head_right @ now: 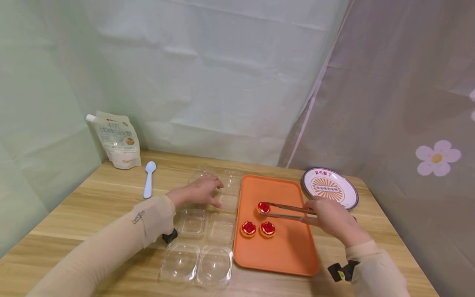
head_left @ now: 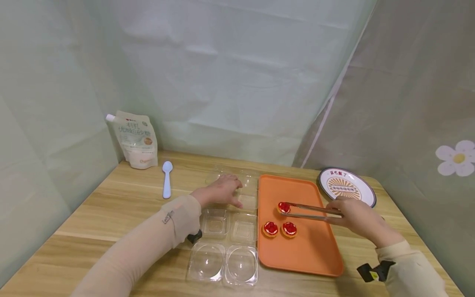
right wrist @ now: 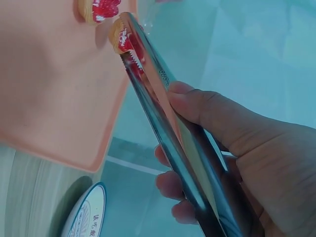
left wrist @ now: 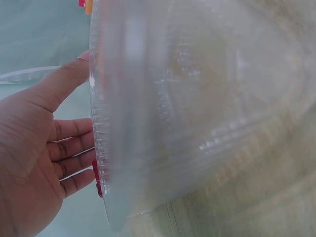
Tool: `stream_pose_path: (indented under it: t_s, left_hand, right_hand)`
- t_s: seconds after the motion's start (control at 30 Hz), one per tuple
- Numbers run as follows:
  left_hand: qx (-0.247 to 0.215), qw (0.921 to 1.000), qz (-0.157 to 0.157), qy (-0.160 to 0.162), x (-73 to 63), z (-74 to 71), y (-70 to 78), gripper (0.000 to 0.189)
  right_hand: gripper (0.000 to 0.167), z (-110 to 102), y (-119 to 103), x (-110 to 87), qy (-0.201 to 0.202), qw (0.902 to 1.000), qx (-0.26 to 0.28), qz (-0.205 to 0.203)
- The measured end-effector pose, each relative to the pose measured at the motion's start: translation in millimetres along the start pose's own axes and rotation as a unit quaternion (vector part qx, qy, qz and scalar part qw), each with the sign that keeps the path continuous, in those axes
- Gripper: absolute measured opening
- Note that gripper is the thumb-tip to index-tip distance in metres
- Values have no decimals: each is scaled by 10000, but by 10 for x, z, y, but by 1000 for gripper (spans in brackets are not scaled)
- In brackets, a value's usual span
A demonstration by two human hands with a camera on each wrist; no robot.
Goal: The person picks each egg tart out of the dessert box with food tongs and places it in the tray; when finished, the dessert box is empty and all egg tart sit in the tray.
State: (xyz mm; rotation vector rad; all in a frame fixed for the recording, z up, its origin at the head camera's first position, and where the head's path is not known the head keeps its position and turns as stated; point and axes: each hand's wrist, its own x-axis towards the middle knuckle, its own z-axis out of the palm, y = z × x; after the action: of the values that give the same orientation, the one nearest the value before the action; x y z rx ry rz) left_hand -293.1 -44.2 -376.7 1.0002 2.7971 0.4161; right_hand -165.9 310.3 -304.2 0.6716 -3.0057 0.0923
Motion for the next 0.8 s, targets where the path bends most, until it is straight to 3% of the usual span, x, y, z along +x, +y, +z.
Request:
stream_pose_path:
  t_s: [0.5,0.8]
  left_hand:
    - [70,10000,51,4,-5,-2,0,69]
    - [116,9999,30,-21,-11,-10,15,69]
  right_hand:
    - [14,87,50,-76,16,9997,-208,82]
    - [16,101,87,-77,21,9999,-52,123]
